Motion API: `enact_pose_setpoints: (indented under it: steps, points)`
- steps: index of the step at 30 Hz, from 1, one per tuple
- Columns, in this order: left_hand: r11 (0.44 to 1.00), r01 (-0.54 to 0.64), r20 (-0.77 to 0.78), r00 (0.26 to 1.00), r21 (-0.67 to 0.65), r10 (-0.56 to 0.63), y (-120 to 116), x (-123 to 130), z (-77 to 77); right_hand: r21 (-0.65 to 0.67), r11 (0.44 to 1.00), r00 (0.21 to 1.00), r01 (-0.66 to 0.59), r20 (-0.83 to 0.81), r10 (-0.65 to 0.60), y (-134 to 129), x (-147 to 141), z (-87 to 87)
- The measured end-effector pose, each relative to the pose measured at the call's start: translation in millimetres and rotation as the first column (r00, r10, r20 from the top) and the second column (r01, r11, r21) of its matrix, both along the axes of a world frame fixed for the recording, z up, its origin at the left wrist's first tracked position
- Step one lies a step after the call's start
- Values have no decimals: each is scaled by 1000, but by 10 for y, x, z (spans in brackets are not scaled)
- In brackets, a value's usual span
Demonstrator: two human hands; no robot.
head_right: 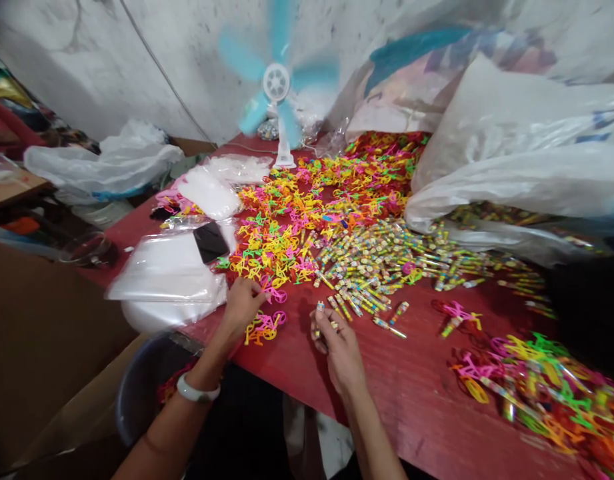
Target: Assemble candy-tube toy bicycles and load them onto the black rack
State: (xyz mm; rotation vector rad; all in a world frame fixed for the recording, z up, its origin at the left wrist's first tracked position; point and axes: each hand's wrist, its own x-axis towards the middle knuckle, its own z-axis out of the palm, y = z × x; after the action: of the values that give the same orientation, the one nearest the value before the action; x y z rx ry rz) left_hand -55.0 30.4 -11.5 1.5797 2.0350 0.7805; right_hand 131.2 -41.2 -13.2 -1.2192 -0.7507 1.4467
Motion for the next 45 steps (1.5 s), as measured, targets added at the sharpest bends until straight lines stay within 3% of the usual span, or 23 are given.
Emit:
enact_pose_setpoints:
  steps: [2, 4, 8, 10, 14, 16, 21, 26, 32, 37, 41, 45]
  points:
    - [1000, 21, 56, 998, 23, -23, -53, 33, 18, 74, 996, 988, -46, 151, 35, -6, -28, -2]
    - [994, 70, 218, 972, 86, -87, -139, 92, 67, 162, 984, 956, -70, 291, 20, -12, -53, -3]
    - [963, 219, 631, 728, 155, -267, -382, 290, 229, 290, 954, 897, -73, 438, -65, -67, -106, 21]
    - [969, 214, 705, 669, 123, -237, -507, 389, 285, 293, 953, 891, -81, 449, -62, -136, -135, 48]
    - [989, 129, 773, 620, 69, -135, -685, 497, 268, 216, 963, 928, -162, 366, 74, -327, -168, 103]
    - [991, 126, 773, 624, 49, -118, -734, 508, 230, 198, 966, 933, -164, 349, 87, -403, -153, 119]
    - [987, 161, 776, 619, 22, -118, -797, 528, 188, 221, 973, 867, -67, 495, -53, -439, -39, 84]
    - [985, 172, 761, 635, 28, -132, -821, 570, 201, 306, 941, 809, -144, 584, -66, -424, 7, 29]
    - [980, 192, 688, 704, 55, -176, -842, 602, 211, 282, 957, 806, -65, 581, -116, -446, 34, 7]
    - [978, 188, 638, 744, 85, -199, -842, 648, 203, 315, 944, 805, -94, 582, -114, -461, 37, -33]
    - [974, 207, 597, 772, 90, -219, -843, 676, 182, 288, 957, 836, -33, 533, -132, -465, 55, -45]
    - [972, 216, 563, 793, 96, -232, -862, 704, 147, 334, 942, 812, -34, 558, -168, -454, 72, -53]
